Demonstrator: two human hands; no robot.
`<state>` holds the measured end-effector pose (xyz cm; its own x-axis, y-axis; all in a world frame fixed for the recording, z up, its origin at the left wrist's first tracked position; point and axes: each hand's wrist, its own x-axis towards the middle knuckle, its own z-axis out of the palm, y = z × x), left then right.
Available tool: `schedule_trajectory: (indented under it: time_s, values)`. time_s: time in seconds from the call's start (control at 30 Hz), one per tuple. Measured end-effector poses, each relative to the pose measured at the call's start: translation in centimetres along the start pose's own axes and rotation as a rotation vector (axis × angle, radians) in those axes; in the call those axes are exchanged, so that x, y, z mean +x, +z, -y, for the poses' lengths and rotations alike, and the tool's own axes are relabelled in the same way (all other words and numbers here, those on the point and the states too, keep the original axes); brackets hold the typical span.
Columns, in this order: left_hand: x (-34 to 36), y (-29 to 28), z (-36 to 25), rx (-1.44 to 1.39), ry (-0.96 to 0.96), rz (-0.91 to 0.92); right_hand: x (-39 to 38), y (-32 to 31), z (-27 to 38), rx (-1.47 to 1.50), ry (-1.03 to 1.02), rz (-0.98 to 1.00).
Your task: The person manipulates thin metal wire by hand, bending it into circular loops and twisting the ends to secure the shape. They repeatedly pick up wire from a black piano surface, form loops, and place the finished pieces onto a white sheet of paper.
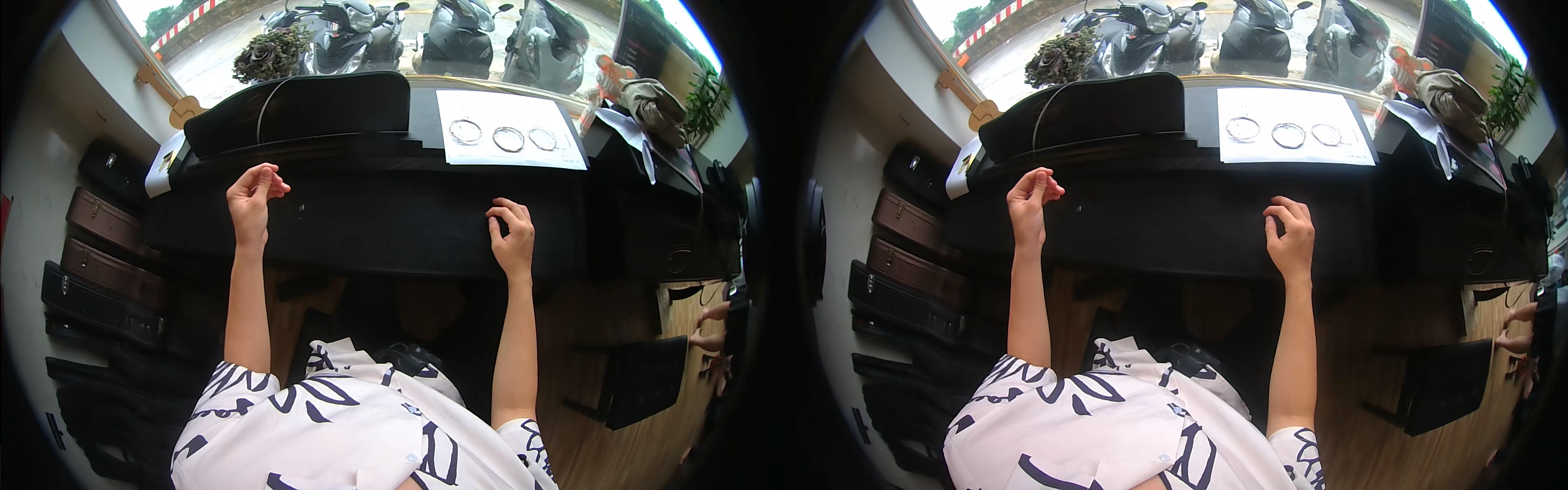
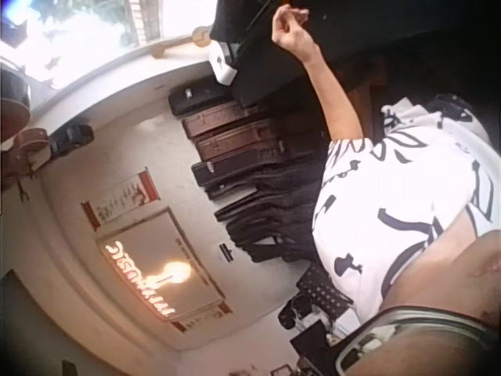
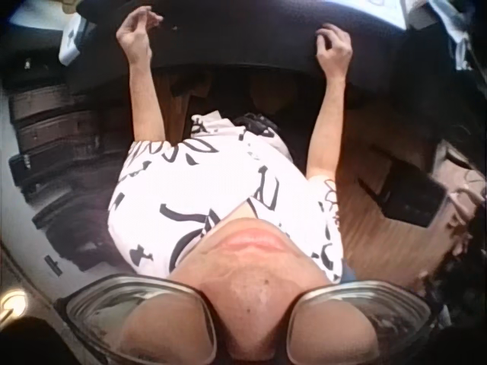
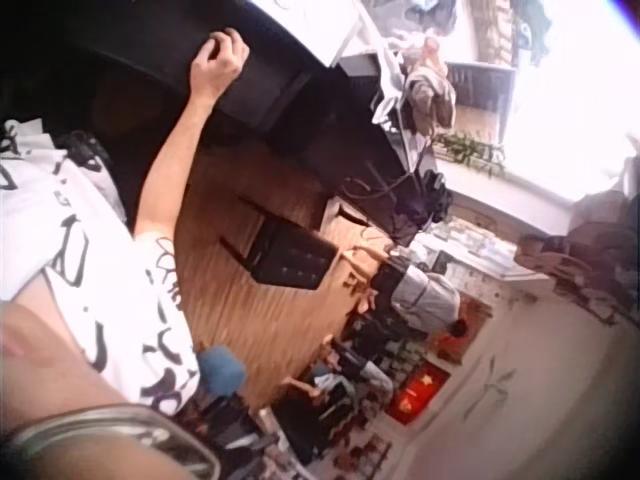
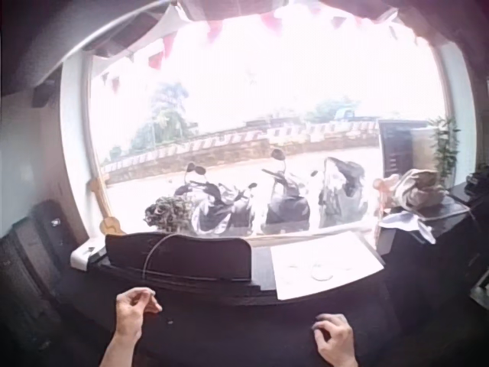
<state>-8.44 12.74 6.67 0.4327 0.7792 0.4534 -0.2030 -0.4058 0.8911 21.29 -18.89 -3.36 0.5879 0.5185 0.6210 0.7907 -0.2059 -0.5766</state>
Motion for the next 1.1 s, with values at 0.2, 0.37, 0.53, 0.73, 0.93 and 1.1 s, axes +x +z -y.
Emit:
schedule_trajectory:
  time_s: [0.2, 0.37, 0.53, 0.73, 0.93, 1.1]
  values:
    - [-1.8, -2.6, -6.2, -0.16, 0.14, -0.098, -0.1, 0.1, 0.0, 0.016, 0.008, -0.007]
    - [-4.3, -2.4, -10.2, -0.179, 0.286, -0.084, 0.1, -0.4, -0.2, 0.174, 0.039, -0.044]
    - [-7.4, -0.8, -11.5, -0.081, 0.439, -0.022, 0.2, -2.2, 7.2, 0.518, 0.028, -0.041]
    - [-12.5, 3.6, -12.0, -0.274, 0.367, 0.257, -0.6, -2.6, 22.1, 0.849, -0.302, 0.405]
    - [-14.0, 5.8, -10.6, -0.258, 0.394, 0.489, -4.7, -0.9, 22.4, 1.037, -0.037, 0.596]
    - [-13.6, 5.7, -9.6, -0.266, 0.378, 0.478, -7.7, -2.5, 19.0, 1.144, 0.092, 0.784]
